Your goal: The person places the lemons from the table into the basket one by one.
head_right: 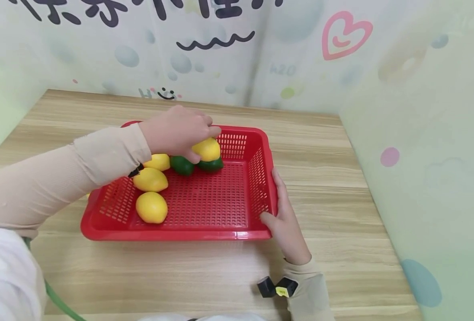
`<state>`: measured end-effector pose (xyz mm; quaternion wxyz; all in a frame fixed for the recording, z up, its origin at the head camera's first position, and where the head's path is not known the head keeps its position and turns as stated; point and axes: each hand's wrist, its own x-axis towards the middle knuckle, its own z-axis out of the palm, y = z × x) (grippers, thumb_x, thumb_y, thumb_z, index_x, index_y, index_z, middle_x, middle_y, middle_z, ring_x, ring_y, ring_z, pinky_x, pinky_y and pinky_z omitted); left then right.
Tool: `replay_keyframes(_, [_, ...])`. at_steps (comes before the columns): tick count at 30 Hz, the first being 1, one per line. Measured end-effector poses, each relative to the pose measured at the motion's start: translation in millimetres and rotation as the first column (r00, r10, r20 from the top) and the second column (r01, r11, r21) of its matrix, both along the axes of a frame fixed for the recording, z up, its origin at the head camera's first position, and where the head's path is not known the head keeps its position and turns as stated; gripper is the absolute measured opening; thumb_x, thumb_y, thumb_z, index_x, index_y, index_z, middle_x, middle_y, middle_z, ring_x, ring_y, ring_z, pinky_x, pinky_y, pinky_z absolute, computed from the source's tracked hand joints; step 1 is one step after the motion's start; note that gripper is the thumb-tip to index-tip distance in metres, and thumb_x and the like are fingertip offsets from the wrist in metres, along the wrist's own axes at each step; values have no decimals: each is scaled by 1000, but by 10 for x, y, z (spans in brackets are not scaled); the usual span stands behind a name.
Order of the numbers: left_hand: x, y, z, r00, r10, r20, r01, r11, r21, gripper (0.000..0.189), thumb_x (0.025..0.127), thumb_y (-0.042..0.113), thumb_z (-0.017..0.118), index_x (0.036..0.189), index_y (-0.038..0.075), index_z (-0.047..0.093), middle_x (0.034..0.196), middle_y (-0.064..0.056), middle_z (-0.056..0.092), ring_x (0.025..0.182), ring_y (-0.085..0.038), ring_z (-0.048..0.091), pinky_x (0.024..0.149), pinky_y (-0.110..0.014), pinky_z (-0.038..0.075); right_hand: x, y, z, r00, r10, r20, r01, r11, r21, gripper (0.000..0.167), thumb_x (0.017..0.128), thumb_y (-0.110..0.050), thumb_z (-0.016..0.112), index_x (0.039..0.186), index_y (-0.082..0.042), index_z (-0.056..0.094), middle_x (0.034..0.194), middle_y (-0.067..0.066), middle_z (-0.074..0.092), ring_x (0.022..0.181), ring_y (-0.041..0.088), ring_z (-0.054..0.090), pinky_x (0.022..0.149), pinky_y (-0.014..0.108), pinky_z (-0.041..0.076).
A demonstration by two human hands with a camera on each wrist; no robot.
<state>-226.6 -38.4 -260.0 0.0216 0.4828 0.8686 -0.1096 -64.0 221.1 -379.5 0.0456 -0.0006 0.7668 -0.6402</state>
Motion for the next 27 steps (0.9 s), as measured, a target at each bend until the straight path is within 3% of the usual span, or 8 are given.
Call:
replay_keyframes(19, [-120, 108, -176, 999, -24, 32, 23, 1000, 20, 48, 86, 42, 81, 121, 13, 67, 105, -11, 70, 93, -28, 64, 75, -42, 57, -7, -11, -12, 1000, -2, 3, 2, 1000, -6, 99, 89, 15, 48, 164, -41, 19, 166, -6, 22, 141, 33, 36, 91, 33, 58])
replay_keyframes(27, [-126, 220, -254, 999, -43, 19, 43, 999, -5, 56, 86, 42, 80, 131, 12, 65, 112, -13, 70, 101, -29, 65, 80, -42, 58, -9, -5, -16, 1000, 1, 0, -1, 1000, 2, 99, 89, 15, 49, 164, -41, 18, 166, -7, 21, 142, 33, 35, 91, 33, 58])
